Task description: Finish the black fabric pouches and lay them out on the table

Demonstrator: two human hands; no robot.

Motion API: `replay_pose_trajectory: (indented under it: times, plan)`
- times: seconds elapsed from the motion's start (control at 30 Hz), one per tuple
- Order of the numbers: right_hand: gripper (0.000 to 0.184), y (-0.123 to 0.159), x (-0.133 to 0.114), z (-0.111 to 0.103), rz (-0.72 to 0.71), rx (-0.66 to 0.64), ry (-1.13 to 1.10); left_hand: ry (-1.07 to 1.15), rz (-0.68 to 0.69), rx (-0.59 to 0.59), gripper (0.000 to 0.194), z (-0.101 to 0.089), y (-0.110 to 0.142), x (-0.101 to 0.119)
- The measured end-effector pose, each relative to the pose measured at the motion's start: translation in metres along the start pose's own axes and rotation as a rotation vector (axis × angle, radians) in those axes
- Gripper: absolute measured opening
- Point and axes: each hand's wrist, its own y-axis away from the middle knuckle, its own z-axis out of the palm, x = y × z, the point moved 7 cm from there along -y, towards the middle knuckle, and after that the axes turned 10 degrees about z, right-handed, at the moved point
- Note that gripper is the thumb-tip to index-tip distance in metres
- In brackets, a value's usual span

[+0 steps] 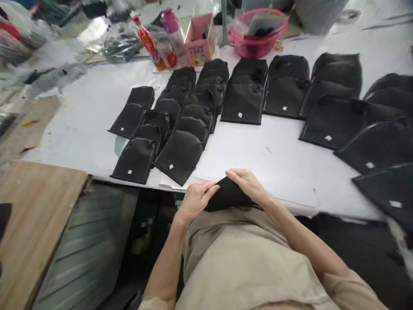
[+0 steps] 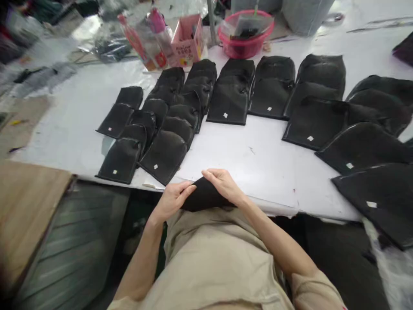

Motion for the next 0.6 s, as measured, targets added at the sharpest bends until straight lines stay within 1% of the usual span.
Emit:
replay_pose_trajectory:
  times: [0.07, 0.13, 0.17, 0.23, 0.3, 0.37, 0.4, 0.47, 0.53, 0.57, 0.6]
  plan:
    - [0.046, -0.004, 0.008, -0.014, 0.120, 0.011, -0.107, 0.178, -0.084, -0.013, 0.037, -0.008, 0.008, -0.018]
    - [0.044, -0.010, 0.017, -0.026, 0.213, 0.032, -0.212, 0.383, -0.145, 0.023, 0.035, -0.013, 0.018, -0.033]
    - [0.043, -0.013, 0.022, -0.030, 0.254, 0.043, -0.272, 0.520, -0.170, 0.074, 0.036, -0.014, 0.024, -0.040]
    - [0.041, -0.022, 0.031, -0.037, 0.305, 0.081, -0.369, 0.765, -0.187, 0.196, 0.048, -0.012, 0.035, -0.051]
    - [0.040, -0.031, 0.040, -0.042, 0.341, 0.140, -0.429, 0.915, -0.219, 0.322, 0.056, -0.004, 0.044, -0.060]
    - [0.042, -0.039, 0.048, -0.045, 0.373, 0.187, -0.465, 0.972, -0.281, 0.470, 0.051, 0.005, 0.050, -0.067]
    - [0.045, -0.041, 0.050, -0.044, 0.374, 0.176, -0.482, 0.980, -0.307, 0.559, 0.046, 0.008, 0.053, -0.070]
    - [0.050, -0.042, 0.050, -0.037, 0.332, 0.073, -0.520, 0.971, -0.322, 0.749, 0.041, 0.008, 0.056, -0.073]
    - [0.051, -0.035, 0.047, -0.028, 0.264, -0.052, -0.544, 0.940, -0.306, 0.914, 0.038, 0.003, 0.059, -0.073]
    - [0.049, -0.028, 0.047, -0.023, 0.239, -0.089, -0.537, 0.921, -0.292, 0.976, 0.036, -0.001, 0.060, -0.071]
    - [0.046, -0.020, 0.049, -0.020, 0.222, -0.089, -0.514, 0.898, -0.272, 1.023, 0.034, -0.004, 0.060, -0.069]
